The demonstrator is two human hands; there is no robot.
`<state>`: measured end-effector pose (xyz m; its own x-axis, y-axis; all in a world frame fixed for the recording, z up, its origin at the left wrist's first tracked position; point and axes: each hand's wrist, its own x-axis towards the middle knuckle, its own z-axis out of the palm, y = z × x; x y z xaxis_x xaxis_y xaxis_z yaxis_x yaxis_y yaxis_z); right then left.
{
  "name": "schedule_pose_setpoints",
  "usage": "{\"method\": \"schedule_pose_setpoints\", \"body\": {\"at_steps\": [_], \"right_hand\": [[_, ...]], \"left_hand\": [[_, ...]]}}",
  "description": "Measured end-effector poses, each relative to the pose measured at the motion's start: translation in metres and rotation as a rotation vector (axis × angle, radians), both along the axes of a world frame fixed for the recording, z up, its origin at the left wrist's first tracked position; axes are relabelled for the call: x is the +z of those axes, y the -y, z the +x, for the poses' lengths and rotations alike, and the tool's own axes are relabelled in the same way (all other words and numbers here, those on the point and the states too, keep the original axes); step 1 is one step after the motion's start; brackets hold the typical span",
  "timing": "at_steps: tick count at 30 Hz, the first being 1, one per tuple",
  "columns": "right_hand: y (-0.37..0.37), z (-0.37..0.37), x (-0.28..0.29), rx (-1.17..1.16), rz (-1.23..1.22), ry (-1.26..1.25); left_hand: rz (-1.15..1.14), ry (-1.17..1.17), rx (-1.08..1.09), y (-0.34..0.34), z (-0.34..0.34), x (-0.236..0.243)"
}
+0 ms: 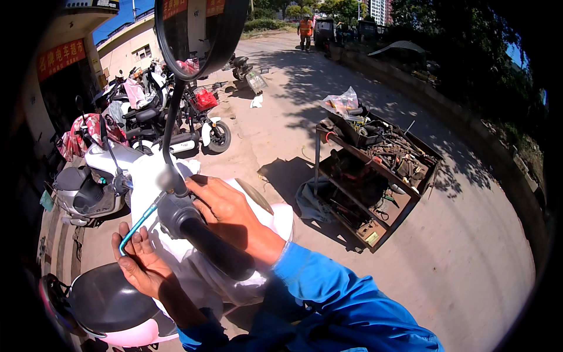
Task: The person works on the handlebar assembly of a pink scooter, using a screwdriver to adjust components near the throttle and brake lever. They manipulate the handlebar grip and a white protective cover while performing the repair.
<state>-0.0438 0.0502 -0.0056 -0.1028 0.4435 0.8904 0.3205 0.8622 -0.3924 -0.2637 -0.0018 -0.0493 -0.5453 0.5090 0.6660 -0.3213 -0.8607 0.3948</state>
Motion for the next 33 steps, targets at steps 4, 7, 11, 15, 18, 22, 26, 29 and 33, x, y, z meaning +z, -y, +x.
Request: {"method": "schedule_pose_setpoints", "body": {"at_steps": [4,7,11,15,18,22,26,29,33], "right_hand": [[0.001,0.004,0.0,0.0,-0.071,0.035],[0.001,0.007,0.002,0.015,-0.092,0.05],[0.001,0.007,0.003,0.045,0.017,-0.004],[0.001,0.003,-0.002,0.078,-0.022,-0.03],[-0.004,0.002,-0.008,0.067,-0.009,-0.053],[-0.01,-0.006,-0.01,-0.028,0.098,-0.166],[-0.018,-0.027,-0.024,0.077,0.06,-0.138],[-0.021,-0.027,-0.026,0.11,0.025,-0.069],[-0.029,-0.029,-0.032,0.1,0.037,-0.067]], "left_hand": [[0.078,0.039,-0.097,-0.006,-0.003,-0.007],[0.214,0.131,-0.407,-0.015,-0.002,-0.01],[0.233,0.205,-0.409,-0.013,0.006,-0.01],[0.341,-0.006,-0.701,-0.008,0.006,0.0],[0.204,0.038,-0.783,-0.007,-0.008,-0.004],[0.143,0.022,-0.794,-0.009,-0.001,0.01],[0.094,0.008,-0.605,-0.014,-0.004,0.024],[0.077,-0.037,-0.568,-0.023,0.011,0.039],[0.045,-0.038,-0.528,-0.033,0.027,0.041]]}}
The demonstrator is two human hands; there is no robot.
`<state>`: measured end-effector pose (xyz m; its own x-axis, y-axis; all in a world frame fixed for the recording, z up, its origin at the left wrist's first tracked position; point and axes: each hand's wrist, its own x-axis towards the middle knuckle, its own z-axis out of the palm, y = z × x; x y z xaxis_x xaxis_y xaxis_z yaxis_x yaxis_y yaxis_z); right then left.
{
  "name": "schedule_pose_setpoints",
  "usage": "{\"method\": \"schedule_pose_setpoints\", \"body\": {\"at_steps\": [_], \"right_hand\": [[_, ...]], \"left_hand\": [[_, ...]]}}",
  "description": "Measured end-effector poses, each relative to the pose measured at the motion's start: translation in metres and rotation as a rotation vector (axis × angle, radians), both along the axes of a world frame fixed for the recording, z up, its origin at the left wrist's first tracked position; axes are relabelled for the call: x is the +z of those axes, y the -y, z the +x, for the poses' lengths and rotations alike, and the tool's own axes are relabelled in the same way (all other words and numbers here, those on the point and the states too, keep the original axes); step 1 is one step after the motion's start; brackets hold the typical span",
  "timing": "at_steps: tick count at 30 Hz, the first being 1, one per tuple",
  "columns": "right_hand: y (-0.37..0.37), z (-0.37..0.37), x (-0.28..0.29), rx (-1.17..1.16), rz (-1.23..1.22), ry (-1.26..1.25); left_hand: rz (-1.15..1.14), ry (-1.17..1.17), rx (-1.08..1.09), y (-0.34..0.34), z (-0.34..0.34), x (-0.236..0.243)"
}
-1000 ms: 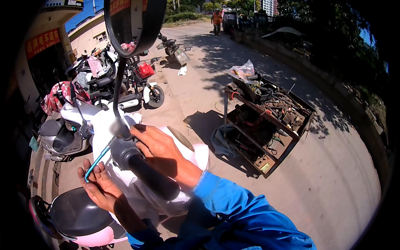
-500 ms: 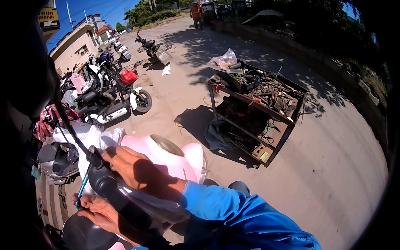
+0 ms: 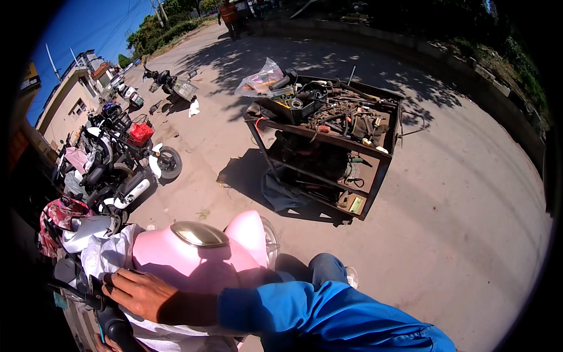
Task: The person works on the handlebar assembly of a pink scooter, using a screwdriver to adjust components near the throttle and brake lever. They manipulate the handlebar grip and a white protective cover while performing the repair.
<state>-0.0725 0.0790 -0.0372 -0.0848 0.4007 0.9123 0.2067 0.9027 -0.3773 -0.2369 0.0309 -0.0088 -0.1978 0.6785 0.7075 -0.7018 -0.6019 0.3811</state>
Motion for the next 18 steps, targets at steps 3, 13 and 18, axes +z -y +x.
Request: {"method": "schedule_pose_setpoints", "body": {"at_steps": [3,13,18], "right_hand": [[0.0006,0.0019,0.0044,-0.042,0.015,0.007],[-0.0001,-0.0079,-0.002,-0.077,0.035,-0.069],[-0.0007,-0.0065,-0.0028,-0.087,0.049,-0.083]], "left_hand": [[-0.009,-0.005,0.014,-0.0031,0.0076,0.0079],[-0.049,-0.006,0.058,-0.0054,0.0079,0.0057],[-0.054,-0.005,0.056,-0.007,0.0111,0.0042]]}}
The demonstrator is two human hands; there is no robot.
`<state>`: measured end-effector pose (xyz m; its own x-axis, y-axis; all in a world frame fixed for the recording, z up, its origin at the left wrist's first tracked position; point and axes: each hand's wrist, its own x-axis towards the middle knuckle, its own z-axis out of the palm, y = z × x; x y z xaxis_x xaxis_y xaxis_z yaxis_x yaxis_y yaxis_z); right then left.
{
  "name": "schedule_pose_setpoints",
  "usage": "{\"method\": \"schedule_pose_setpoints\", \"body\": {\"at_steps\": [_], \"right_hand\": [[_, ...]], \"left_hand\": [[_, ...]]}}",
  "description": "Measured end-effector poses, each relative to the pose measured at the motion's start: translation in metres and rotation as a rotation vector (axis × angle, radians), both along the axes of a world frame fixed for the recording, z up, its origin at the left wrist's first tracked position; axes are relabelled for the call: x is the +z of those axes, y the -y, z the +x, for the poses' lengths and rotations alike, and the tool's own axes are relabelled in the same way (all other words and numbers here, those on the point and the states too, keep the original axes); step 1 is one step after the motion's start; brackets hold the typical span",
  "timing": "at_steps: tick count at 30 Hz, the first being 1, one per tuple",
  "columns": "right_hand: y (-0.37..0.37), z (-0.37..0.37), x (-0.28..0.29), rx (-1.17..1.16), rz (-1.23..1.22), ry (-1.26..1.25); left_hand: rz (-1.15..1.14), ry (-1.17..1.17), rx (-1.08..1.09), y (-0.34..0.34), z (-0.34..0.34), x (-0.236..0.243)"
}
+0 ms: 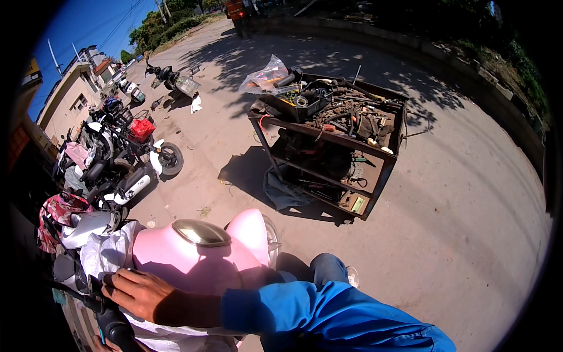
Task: The person works on the handlebar assembly of a pink scooter, using a screwdriver to adjust components near the throttle and brake lever. They manipulate the handlebar grip and a white protective cover while performing the repair.
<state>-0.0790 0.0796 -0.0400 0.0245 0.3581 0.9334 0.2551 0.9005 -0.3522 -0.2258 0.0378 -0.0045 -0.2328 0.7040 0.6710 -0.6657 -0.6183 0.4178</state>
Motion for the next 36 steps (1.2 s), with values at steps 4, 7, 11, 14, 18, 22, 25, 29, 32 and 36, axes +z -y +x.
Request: {"method": "schedule_pose_setpoints", "body": {"at_steps": [4,7,11,14,18,22,25,29,32,36], "right_hand": [[0.002,0.001,0.003,0.039,-0.029,0.011],[0.002,0.002,0.003,0.035,-0.021,0.017],[0.0,0.003,0.002,0.01,0.016,0.014],[0.0,0.007,0.003,0.009,0.019,0.024],[0.002,0.011,0.006,0.015,0.007,0.027],[0.007,0.014,0.011,0.018,0.016,0.015],[0.014,0.023,0.016,0.036,-0.018,0.024],[0.019,0.026,0.021,-0.018,-0.006,0.019],[0.019,0.044,0.03,0.022,0.044,0.047],[0.021,0.038,0.037,0.024,0.04,0.101]], "left_hand": [[-0.004,-0.007,0.006,0.005,0.001,0.001],[-0.004,-0.011,0.003,0.006,0.002,0.0],[0.005,-0.006,0.0,0.005,0.001,0.0],[0.013,-0.009,-0.001,0.008,0.0,0.001],[0.019,-0.013,-0.006,0.009,0.001,0.002],[0.022,-0.012,-0.002,0.019,-0.005,0.001],[0.021,-0.006,0.007,0.03,-0.017,-0.004],[0.023,0.021,0.01,0.046,-0.021,-0.008],[0.008,0.03,0.005,0.043,-0.02,-0.017],[-0.048,0.073,0.247,0.051,-0.029,-0.01]]}}
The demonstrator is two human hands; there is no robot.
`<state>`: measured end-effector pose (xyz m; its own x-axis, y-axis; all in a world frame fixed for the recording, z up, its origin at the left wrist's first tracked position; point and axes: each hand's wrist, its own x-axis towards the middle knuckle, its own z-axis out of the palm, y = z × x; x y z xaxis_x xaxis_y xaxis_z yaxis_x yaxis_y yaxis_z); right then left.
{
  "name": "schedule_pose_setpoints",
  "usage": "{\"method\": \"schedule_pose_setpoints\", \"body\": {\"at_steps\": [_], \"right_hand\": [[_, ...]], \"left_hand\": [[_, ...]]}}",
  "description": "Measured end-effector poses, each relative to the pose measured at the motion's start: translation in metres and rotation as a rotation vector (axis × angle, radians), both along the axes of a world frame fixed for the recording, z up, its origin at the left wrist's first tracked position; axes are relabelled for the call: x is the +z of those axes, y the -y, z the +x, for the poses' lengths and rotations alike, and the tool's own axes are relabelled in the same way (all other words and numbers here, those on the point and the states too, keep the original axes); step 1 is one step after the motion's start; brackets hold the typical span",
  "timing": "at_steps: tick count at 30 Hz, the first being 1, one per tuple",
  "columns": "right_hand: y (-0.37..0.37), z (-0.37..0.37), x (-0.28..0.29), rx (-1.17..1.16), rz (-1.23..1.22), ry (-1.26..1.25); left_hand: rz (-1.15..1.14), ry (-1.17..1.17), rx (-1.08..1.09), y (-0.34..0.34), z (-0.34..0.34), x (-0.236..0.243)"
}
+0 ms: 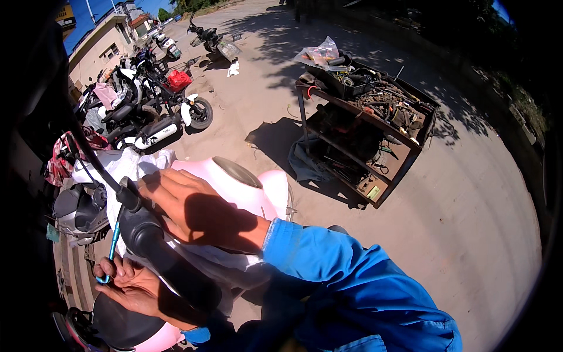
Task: The person works on the handlebar assembly of a pink scooter, using a screwdriver to adjust components near the throttle and brake lever. They manipulate the handlebar grip and a white protective cover while performing the repair.
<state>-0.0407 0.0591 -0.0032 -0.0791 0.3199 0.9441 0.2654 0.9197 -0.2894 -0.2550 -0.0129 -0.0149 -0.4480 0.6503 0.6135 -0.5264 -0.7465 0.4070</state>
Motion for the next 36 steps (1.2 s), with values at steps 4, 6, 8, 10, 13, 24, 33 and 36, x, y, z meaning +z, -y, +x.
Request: {"method": "schedule_pose_setpoints", "body": {"at_steps": [4,6,8,10,13,24,33,36], "right_hand": [[-0.003,0.005,0.005,-0.039,-0.037,0.145],[-0.004,0.003,0.005,-0.12,-0.002,0.188],[0.0,0.004,0.01,-0.099,0.005,0.156],[0.004,0.003,0.007,-0.085,-0.018,0.135],[0.004,-0.003,0.001,-0.109,-0.011,0.106],[-0.002,-0.01,-0.007,-0.144,-0.011,0.053],[0.001,-0.008,-0.008,-0.158,-0.009,0.055],[-0.002,-0.01,-0.009,-0.147,0.012,0.054]], "left_hand": [[0.058,-0.027,-0.073,-0.009,-0.014,-0.011],[0.006,-0.046,-0.012,-0.011,-0.024,-0.015],[-0.062,-0.051,0.061,-0.013,-0.025,-0.014],[-0.06,-0.159,0.152,-0.016,-0.033,-0.02],[-0.063,-0.276,0.28,-0.014,-0.039,-0.021],[0.003,-0.369,0.327,-0.031,-0.064,-0.048],[0.063,-0.261,0.063,-0.037,-0.057,-0.061],[0.139,-0.28,0.23,-0.021,-0.042,-0.032]]}}
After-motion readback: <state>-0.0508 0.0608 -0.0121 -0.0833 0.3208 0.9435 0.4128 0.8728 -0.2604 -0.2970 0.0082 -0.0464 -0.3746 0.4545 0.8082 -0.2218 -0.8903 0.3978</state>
